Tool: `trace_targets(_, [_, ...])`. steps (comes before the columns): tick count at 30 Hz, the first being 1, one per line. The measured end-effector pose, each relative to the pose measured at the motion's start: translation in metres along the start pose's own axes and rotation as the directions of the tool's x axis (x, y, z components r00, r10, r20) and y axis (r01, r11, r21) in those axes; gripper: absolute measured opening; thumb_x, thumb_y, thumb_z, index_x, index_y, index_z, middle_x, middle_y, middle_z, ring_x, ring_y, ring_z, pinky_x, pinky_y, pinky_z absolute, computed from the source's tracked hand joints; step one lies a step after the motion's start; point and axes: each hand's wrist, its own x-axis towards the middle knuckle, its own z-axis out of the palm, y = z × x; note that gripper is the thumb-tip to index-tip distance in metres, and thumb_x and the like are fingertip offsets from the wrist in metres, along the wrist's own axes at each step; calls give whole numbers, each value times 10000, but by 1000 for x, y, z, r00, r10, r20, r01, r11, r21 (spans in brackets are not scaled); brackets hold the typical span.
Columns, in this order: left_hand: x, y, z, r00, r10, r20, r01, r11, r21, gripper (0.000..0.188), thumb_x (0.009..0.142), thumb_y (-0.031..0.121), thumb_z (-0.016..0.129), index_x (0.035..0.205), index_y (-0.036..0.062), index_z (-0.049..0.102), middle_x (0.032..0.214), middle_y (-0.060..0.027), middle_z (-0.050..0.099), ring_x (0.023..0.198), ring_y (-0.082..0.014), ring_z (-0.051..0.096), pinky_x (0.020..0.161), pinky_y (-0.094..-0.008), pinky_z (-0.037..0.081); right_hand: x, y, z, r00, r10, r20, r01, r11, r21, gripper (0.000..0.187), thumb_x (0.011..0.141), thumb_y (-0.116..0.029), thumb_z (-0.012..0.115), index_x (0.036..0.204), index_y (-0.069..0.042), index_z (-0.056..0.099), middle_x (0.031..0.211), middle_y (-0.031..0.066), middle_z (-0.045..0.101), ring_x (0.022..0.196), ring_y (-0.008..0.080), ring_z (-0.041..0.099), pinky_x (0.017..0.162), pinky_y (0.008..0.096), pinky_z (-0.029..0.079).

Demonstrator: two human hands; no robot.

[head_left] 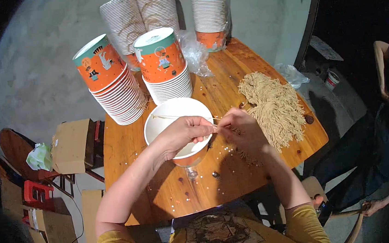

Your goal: Threading and tying thin strings through the pre-punched holes of festive paper cups.

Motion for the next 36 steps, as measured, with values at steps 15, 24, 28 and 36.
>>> trace_targets(15, [3,-3,-5,972,-186,143,231,870,-437,146,885,32,585,1029,27,561,874,-44,656,678,-74,621,619,-176,527,-8,-28,32,975,97,-199,-68,987,145,139,746,-43,702,828,-93,602,712,53,499,658,213,540,602,351,425])
trace_targets(24, [-2,0,-10,990,-124,71,142,907,-397,182,881,4,588,1054,-19,538,947,-96,623,794,-122,627,747,-203,549,-9,-20,17,995,-39,-87,38,999,-9,209,778,-29,643,968,-116,631,742,64,530,717,255,558,666,372,439])
trace_targets(28, [-6,5,-6,993,-109,35,115,933,-342,173,854,-27,586,1016,-3,527,931,-76,593,810,-129,623,759,-207,547,-13,-14,20,988,-46,-147,60,994,95,194,808,-3,606,986,-76,582,744,64,538,711,227,562,655,345,443])
trace_targets(36, [-11,2,5,999,-5,-53,-8,971,-240,205,820,-47,592,985,28,497,940,-51,556,827,-112,596,723,-202,522,-7,-24,14,974,226,-12,-225,972,64,153,846,-115,634,962,-35,573,752,87,549,588,174,543,562,287,440])
